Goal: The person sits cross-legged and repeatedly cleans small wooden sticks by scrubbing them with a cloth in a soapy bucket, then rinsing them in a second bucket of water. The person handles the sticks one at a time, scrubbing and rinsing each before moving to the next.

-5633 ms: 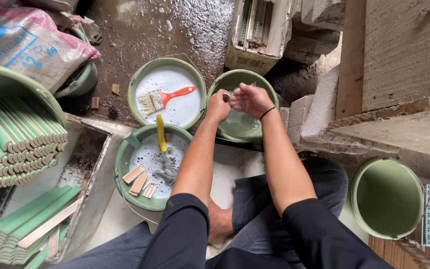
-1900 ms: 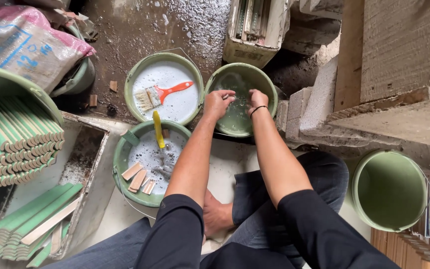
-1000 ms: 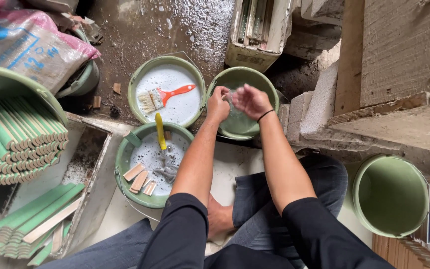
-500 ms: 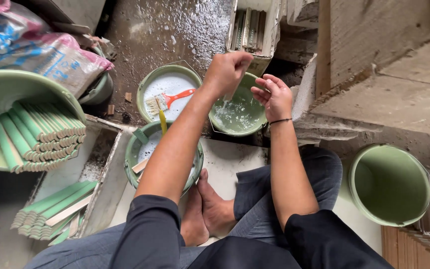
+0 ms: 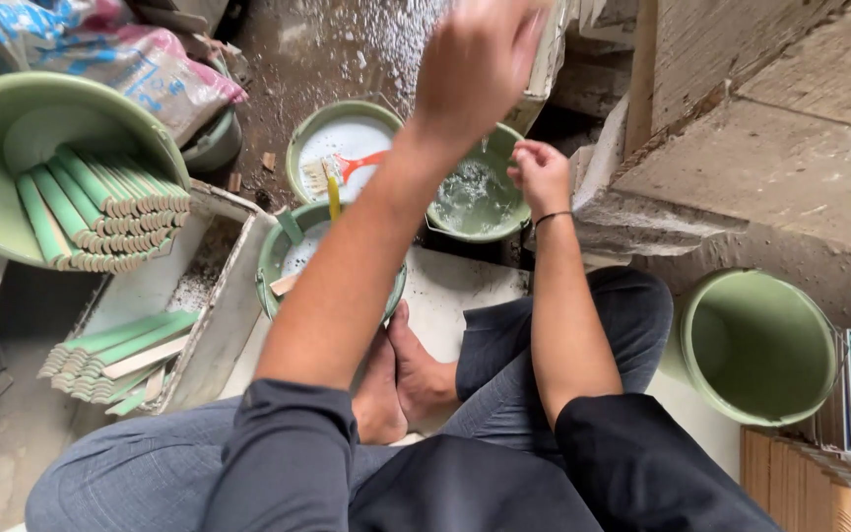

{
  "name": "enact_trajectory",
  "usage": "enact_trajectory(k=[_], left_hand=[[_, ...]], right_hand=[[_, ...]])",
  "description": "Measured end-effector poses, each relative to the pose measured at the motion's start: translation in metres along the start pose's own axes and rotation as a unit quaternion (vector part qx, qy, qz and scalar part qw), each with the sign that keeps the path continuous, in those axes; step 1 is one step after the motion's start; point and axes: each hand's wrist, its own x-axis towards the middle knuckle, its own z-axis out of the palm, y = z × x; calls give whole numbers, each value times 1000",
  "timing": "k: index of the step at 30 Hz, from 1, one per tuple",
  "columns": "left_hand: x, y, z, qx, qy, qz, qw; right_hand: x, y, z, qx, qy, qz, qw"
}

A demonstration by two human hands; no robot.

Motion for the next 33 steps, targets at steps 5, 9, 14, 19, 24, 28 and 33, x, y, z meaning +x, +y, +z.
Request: enact_trajectory(k=[5, 9, 14, 19, 24, 28, 33], left_hand=[[-185, -66, 46, 42, -249, -196, 948], [-217, -67, 44, 60, -152, -200, 966], [-240, -81, 40, 88, -261, -213, 937], [-234, -77, 29, 87, -284, -267, 917], [-214, -72, 30, 99, -268, -294, 912], [-221, -97, 59, -54, -89, -400, 910], [-269, -149, 131, -59, -48, -411, 909]], right_hand=[[9, 54, -3, -287, -21, 15, 958], [2, 47, -3, -388, -44, 25, 920], [-4, 46, 7, -327, -50, 16, 944], [5, 70, 19, -302, -31, 52, 951], [32, 90, 42, -19, 11, 278, 960], [75, 158, 33, 65, 139, 319, 935], [135, 255, 17, -31, 201, 290, 935]])
